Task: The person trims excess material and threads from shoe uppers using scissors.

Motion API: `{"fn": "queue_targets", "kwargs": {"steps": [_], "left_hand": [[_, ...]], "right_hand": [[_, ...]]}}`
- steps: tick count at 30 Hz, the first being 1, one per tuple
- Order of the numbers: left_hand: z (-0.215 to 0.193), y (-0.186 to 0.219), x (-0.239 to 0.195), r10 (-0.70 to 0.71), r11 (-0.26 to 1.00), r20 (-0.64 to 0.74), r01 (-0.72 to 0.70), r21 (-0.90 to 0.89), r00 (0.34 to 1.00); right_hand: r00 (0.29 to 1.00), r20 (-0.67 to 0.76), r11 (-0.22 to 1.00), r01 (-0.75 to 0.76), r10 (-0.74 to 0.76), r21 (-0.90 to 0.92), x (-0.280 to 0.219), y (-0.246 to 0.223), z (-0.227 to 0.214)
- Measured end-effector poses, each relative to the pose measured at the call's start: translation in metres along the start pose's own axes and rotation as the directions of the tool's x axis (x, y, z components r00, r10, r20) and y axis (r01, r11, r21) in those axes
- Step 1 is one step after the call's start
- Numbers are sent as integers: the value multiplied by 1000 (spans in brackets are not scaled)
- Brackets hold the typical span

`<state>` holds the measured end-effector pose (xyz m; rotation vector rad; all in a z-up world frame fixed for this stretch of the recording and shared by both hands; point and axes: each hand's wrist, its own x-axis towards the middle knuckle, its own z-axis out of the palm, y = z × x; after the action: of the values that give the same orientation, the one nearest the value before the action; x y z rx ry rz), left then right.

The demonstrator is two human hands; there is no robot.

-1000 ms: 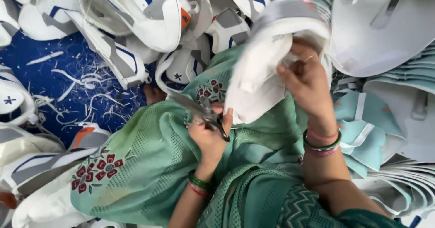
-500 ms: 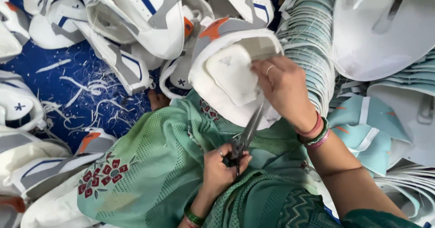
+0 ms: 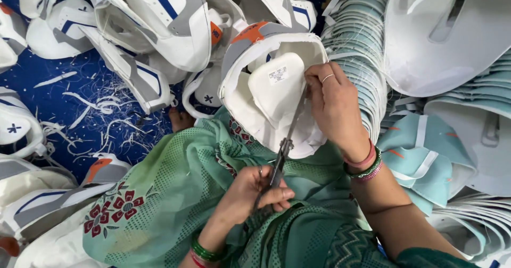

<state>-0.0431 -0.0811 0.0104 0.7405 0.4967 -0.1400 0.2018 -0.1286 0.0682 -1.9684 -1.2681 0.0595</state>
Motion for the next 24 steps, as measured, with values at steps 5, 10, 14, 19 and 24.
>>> {"fn": "queue_targets", "kwargs": {"steps": [5,10,14,19,24], "left_hand": [[-1,17,4,-21,999,-19,22,33,1000],[1,16,11,3,999,-59,0,50,998],[1,-2,17,75,990,-115,-61,126,991],[-7,-5,16,175,982,-145,-161,103,974],[-8,11,-3,85,992,-66,-78,102,994]], "right_hand": [[999,-26,999,34,-34,-1,-3,2,1],[994,-65,996,91,-90,13,-9,5,7],[998,-42,982,-29,37,186,-13,17,7],[972,14,847,-211,233,489,-21,37,3],[986,163,998,35,-43,55,-2,-5,-23]]}}
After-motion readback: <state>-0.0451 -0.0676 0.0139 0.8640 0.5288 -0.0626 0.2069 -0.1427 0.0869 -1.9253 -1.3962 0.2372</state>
